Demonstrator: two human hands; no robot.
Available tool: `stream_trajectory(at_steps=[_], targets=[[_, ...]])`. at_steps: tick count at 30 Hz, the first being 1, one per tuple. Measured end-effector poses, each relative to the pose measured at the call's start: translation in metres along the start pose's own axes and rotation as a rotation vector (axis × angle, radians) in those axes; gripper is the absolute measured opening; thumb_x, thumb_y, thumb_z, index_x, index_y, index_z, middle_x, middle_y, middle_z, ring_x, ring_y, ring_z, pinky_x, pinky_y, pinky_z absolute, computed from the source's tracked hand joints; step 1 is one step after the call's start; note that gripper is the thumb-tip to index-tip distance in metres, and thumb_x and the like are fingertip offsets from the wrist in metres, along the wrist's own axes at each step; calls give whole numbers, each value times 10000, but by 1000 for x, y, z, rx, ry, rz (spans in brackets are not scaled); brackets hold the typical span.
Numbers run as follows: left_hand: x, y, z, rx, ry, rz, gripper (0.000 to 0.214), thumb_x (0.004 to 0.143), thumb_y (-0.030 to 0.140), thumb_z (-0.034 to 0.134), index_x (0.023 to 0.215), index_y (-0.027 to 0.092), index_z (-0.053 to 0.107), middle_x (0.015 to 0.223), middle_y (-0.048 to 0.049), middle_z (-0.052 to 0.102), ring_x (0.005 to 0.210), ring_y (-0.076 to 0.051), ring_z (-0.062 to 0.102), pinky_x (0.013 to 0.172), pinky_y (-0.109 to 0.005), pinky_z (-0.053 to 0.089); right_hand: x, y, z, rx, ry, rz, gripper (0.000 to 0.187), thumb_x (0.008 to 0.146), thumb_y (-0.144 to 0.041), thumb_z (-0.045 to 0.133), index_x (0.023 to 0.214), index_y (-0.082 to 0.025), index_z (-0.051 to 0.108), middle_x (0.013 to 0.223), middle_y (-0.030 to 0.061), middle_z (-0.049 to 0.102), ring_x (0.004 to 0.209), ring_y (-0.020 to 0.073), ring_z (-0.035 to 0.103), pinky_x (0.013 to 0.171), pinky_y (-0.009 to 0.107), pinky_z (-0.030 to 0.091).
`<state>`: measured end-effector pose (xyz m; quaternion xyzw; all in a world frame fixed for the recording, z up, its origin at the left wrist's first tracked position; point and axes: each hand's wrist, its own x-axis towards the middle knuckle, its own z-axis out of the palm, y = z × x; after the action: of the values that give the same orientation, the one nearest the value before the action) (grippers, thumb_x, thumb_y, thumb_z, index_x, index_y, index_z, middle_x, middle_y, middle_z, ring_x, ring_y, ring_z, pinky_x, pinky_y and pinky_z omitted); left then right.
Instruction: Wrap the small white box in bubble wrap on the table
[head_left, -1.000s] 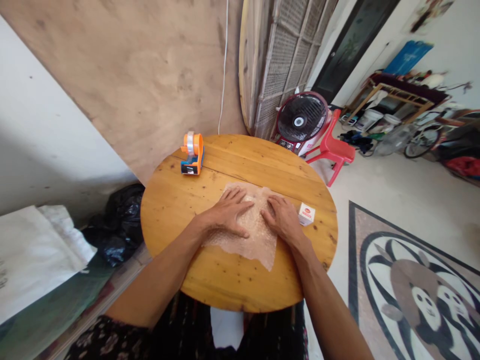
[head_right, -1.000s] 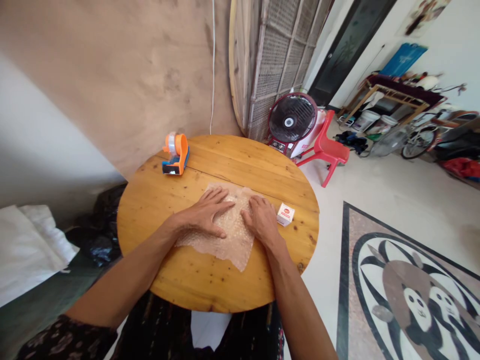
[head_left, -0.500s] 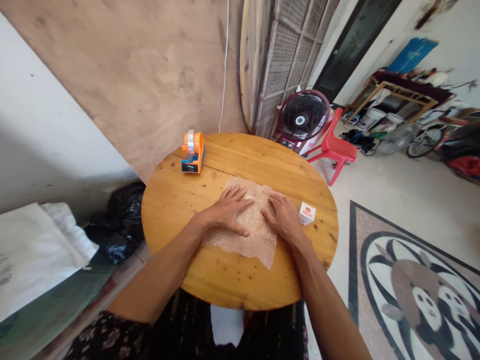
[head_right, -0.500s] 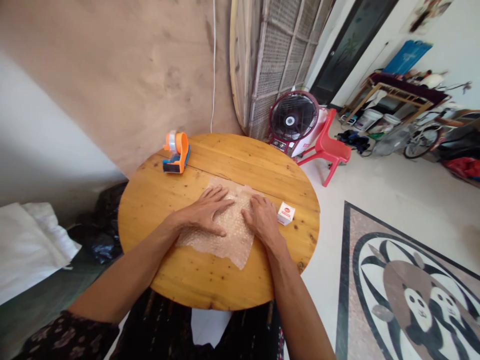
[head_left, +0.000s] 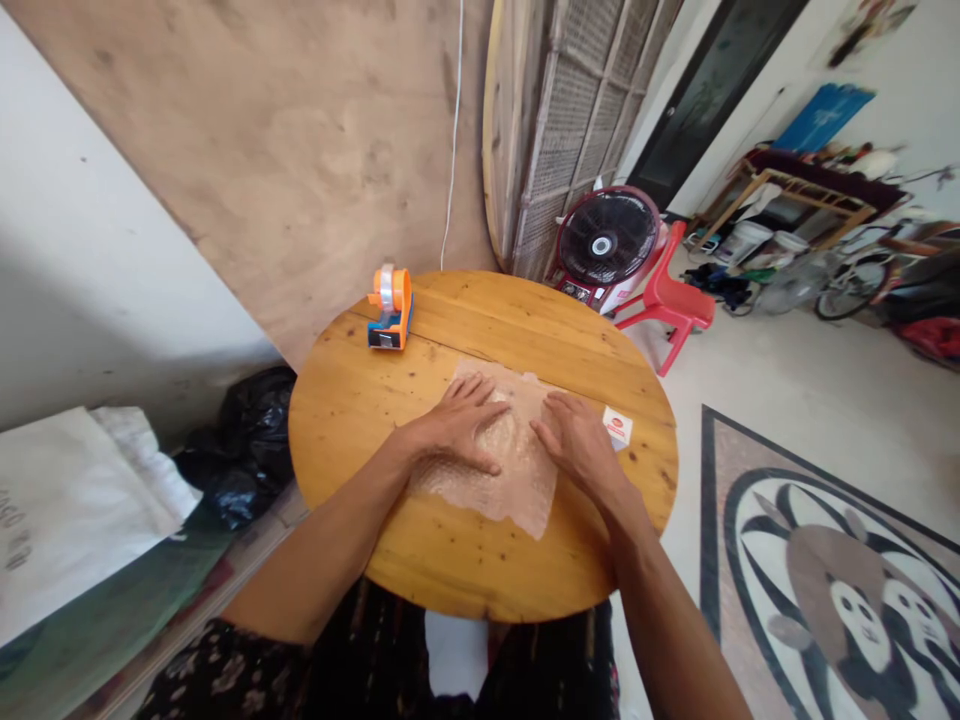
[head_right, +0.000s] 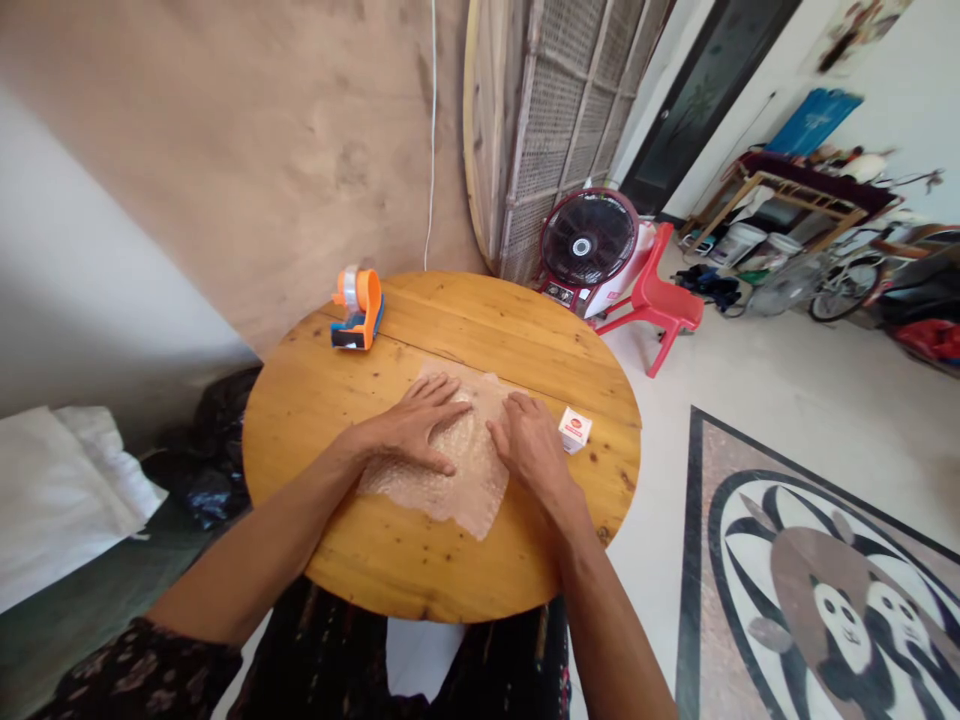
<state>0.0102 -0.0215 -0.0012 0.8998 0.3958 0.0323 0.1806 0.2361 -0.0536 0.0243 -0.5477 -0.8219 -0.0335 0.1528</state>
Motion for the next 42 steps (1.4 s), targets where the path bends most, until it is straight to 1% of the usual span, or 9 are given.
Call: stream_trajectory(at_steps=[7, 12, 16, 19, 23, 28, 33, 37, 42], targets=[[-1, -1, 2, -18, 15, 8, 1092, 587, 819, 579, 1462, 221, 314, 1581, -172, 87, 1448, -391, 9, 1147, -528, 38, -23, 44, -35, -63, 126, -27, 416, 861, -388, 560, 1191, -138, 603, 1247, 151, 604, 1157, 308, 532, 990, 477, 420], [-1, -4, 5, -35, 36, 30, 1059, 599, 784, 609, 1459, 240, 317, 1586, -153, 75, 1448, -391, 10, 1144, -540, 48, -39, 89, -26, -137, 28, 140, 635, 770, -406, 638, 1311, -103, 497, 1296, 213, 555, 1202, 363, 506, 973, 522, 411], [0, -6, 6, -38, 50, 36, 1074, 572, 782, 631, 1452, 244, 330, 1584, -151, 99, 1446, -395, 23, 1143, -540, 48, -41, 101, -14, 63, -92, 293, 580, 749, -366, 628, 1273, -138, 527, 1174, 167, 645, 1001, 312, 635, 827, 446, 502], [0, -6, 7, -35, 53, 30, 1045, 596, 755, 638, 1452, 240, 331, 1586, -147, 93, 1447, -390, 19, 1143, -539, 41, -41, 96, -17, 198, -99, 415, 508, 730, -404, 652, 1176, -169, 591, 980, 101, 709, 756, 251, 665, 718, 401, 516], [0, -6, 6, -42, 49, 34, 1036, 600, 725, 661, 1451, 232, 337, 1585, -154, 93, 1447, -391, 13, 1144, -540, 33, -45, 71, -46, 468, 134, 553, 472, 675, -455, 722, 1054, -188, 632, 851, 75, 714, 710, 236, 655, 651, 365, 520], [0, -4, 5, -36, 59, 31, 1014, 607, 736, 645, 1441, 243, 346, 1584, -138, 123, 1444, -395, 33, 1142, -538, 46, -37, 1, -74, 998, 200, 267, 500, 693, -357, 761, 1144, -248, 574, 1076, 64, 679, 945, 224, 656, 850, 379, 521], [1, -1, 4, -33, 83, 15, 1085, 583, 728, 660, 1448, 173, 313, 1567, -190, 150, 1442, -401, 50, 1150, -517, 57, -5, -44, -30, 1107, -90, 121, 438, 691, -335, 748, 1084, -226, 589, 1012, 47, 672, 907, 211, 641, 841, 365, 517], [4, -4, 8, -43, 91, 3, 1141, 575, 701, 670, 1467, 140, 234, 1557, -188, 192, 1443, -391, 60, 1157, -493, 49, 7, -36, 16, 1144, -140, 176, 447, 668, -359, 737, 1053, -204, 573, 997, 55, 667, 896, 218, 638, 822, 360, 517], [4, -7, 13, -67, 131, 14, 1149, 591, 670, 660, 1472, 132, 157, 1558, -179, 185, 1444, -368, 75, 1158, -475, 54, 4, -22, 37, 904, -121, 168, 494, 653, -326, 720, 1096, -181, 557, 995, 61, 660, 877, 222, 635, 796, 359, 522]])
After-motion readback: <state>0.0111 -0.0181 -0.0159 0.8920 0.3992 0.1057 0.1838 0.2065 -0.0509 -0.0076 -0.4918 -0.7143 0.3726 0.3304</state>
